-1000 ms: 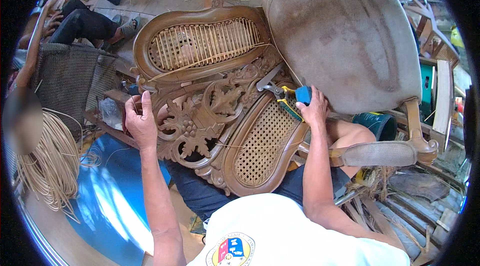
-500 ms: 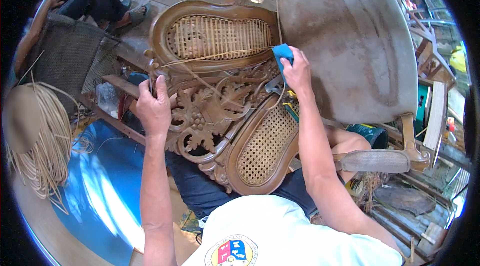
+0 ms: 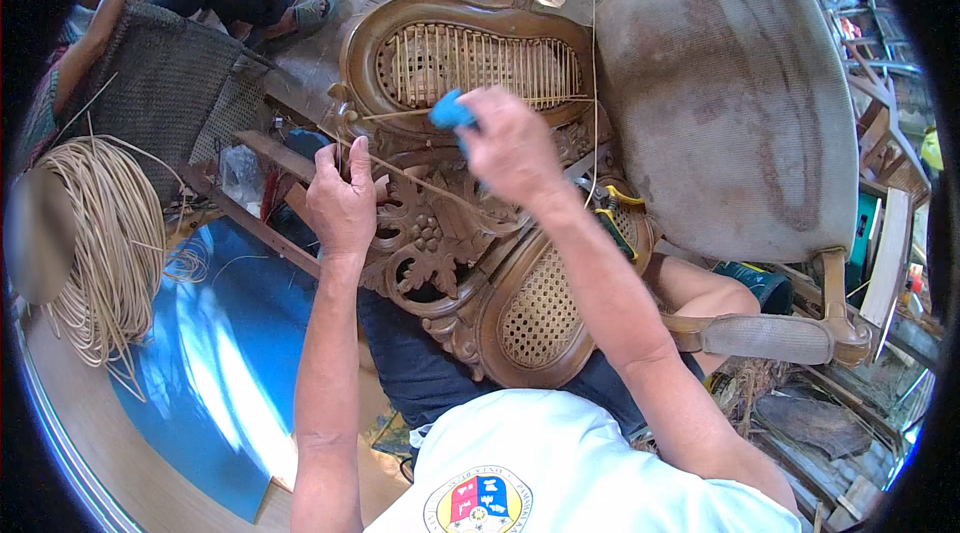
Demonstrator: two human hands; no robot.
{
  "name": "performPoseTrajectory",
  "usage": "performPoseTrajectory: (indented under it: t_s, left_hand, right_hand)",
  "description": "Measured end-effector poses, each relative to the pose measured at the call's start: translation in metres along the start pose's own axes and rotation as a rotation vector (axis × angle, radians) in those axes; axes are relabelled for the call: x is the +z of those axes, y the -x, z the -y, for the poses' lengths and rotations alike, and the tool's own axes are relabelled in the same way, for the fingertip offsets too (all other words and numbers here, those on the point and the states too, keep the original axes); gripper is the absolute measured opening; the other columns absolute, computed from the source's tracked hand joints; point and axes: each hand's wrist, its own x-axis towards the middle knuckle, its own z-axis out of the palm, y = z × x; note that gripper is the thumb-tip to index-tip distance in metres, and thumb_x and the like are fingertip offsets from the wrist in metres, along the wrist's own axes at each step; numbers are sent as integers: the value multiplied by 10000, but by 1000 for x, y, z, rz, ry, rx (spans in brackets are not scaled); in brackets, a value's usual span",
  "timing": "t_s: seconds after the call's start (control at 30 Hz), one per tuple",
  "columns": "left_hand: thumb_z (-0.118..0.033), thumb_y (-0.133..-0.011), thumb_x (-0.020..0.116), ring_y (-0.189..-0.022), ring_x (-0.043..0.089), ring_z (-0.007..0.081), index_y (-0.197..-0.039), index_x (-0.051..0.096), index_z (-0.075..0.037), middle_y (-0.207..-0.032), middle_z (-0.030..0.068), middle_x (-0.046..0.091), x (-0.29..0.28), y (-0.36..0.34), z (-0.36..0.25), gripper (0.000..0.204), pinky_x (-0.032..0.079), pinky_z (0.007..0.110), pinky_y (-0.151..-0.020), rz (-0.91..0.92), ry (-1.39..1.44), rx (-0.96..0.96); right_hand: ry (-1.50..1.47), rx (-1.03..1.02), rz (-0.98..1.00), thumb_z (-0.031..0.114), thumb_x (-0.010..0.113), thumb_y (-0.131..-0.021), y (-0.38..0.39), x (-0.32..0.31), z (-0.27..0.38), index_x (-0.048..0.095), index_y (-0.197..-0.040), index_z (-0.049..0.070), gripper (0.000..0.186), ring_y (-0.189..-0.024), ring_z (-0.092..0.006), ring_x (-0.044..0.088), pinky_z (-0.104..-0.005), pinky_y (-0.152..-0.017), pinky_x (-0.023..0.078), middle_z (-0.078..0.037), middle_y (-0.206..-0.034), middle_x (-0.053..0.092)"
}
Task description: The recorder is repairing a woven cane chair using rattan strips.
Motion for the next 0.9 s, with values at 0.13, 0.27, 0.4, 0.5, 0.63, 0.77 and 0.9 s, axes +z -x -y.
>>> performPoseTrajectory:
  t_s: [0.13,0.27,0.4,0.5,0.63,0.77,0.9]
  left_hand:
    - [-466,-983,583,-788,681,425,-1046,608,-23,-823,220,695,1,0,-5,448,520,486,-663,45,-11,-44]
    - [-465,-980,585,-766,675,434,-1032,603,-21,-802,220,691,11,0,-7,447,517,494,-652,19,-36,-6]
    - [-465,-979,585,-760,672,442,-1036,601,-16,-798,224,688,5,-2,-8,453,517,496,-651,26,-34,-11]
    - [-464,-979,586,-760,671,445,-1032,597,-11,-791,227,685,11,-3,-8,457,514,497,-647,40,-19,11]
    - [-416,-984,603,-767,678,434,-1024,601,-5,-778,220,687,1,0,-6,414,511,497,-650,29,-14,-35]
    - [-364,-986,619,-790,684,422,-1029,610,2,-814,223,695,-7,2,-1,369,511,482,-664,32,31,-64]
    - [-361,-987,617,-820,684,423,-1040,615,8,-853,230,698,8,0,-11,373,515,474,-683,42,44,-41]
  right_hand:
    - [239,486,-305,198,680,-862,-11,-34,-120,613,-1077,43,273,-964,-379,630,-483,-870,506,-205,-1002,631]
    - [269,701,-367,253,739,-823,-4,-22,-194,616,-1100,19,382,-1005,-388,633,-477,-912,492,-224,-1043,646]
    - [388,404,-316,39,600,-837,-25,17,-133,548,-1022,19,194,-956,-371,594,-472,-863,491,-206,-977,578]
    - [335,83,-403,-11,476,-834,-45,39,-57,530,-947,-20,125,-842,-327,530,-476,-788,459,-214,-926,536]
    - [40,-148,-159,15,517,-848,-43,45,37,534,-934,13,88,-852,-347,546,-453,-785,462,-193,-881,532]
    - [-432,-41,-102,89,699,-842,-57,27,8,623,-1026,45,204,-949,-317,649,-427,-858,514,-160,-966,656]
    - [-427,393,-81,193,739,-870,-53,-1,-146,672,-1081,50,264,-940,-238,686,-389,-843,533,-151,-1000,721]
